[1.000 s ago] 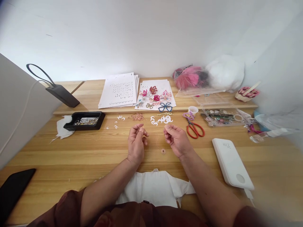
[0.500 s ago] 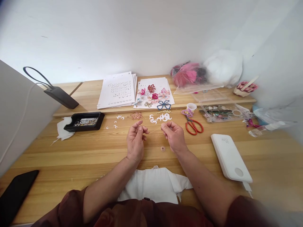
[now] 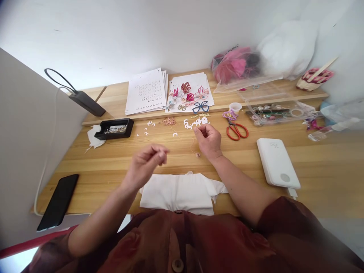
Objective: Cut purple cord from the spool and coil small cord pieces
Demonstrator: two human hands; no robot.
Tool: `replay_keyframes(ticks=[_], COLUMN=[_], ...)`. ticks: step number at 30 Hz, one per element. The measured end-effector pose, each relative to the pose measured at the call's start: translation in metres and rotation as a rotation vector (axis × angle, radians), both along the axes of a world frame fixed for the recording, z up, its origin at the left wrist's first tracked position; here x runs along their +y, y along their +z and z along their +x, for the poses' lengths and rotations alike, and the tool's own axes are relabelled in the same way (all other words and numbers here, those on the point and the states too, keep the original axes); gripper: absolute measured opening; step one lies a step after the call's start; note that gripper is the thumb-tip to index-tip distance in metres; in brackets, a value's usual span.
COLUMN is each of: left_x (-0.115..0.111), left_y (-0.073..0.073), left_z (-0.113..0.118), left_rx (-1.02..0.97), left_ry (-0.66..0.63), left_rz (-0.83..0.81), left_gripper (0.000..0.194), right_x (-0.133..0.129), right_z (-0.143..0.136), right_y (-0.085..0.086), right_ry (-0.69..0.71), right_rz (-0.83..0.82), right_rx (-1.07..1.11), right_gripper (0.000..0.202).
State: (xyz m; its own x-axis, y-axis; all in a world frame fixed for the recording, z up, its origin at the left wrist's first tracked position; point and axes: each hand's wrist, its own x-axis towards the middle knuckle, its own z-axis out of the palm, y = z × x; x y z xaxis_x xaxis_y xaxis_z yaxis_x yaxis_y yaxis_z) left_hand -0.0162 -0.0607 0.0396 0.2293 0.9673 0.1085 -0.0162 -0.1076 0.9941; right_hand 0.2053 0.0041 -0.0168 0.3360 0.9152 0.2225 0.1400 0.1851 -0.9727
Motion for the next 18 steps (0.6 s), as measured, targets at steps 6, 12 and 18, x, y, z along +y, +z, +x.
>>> replay_keyframes(ticks=[6, 12, 18], left_x=[-0.061, -0.077, -0.09], left_y=[-0.033, -0.046, -0.055], left_z=[-0.017, -0.03, -0.037], left_rx=[0.672, 0.871, 0.944], left_ry=[-0.474, -0.446, -0.411], left_rz=[0.361, 0.454, 0.496], left_gripper=[0.033, 0.069, 0.081], right_x=[0.0, 0.001, 0.006], right_z=[-0.002, -0.004, -0.002], right_y=[0.004, 0.002, -0.001], right_ry=[-0.001, 0.02, -0.014], right_rz=[0.018, 0.053, 0.104], right_rx=[-0.005, -0.043, -0.069], right_gripper=[0.024, 0.024, 0.023])
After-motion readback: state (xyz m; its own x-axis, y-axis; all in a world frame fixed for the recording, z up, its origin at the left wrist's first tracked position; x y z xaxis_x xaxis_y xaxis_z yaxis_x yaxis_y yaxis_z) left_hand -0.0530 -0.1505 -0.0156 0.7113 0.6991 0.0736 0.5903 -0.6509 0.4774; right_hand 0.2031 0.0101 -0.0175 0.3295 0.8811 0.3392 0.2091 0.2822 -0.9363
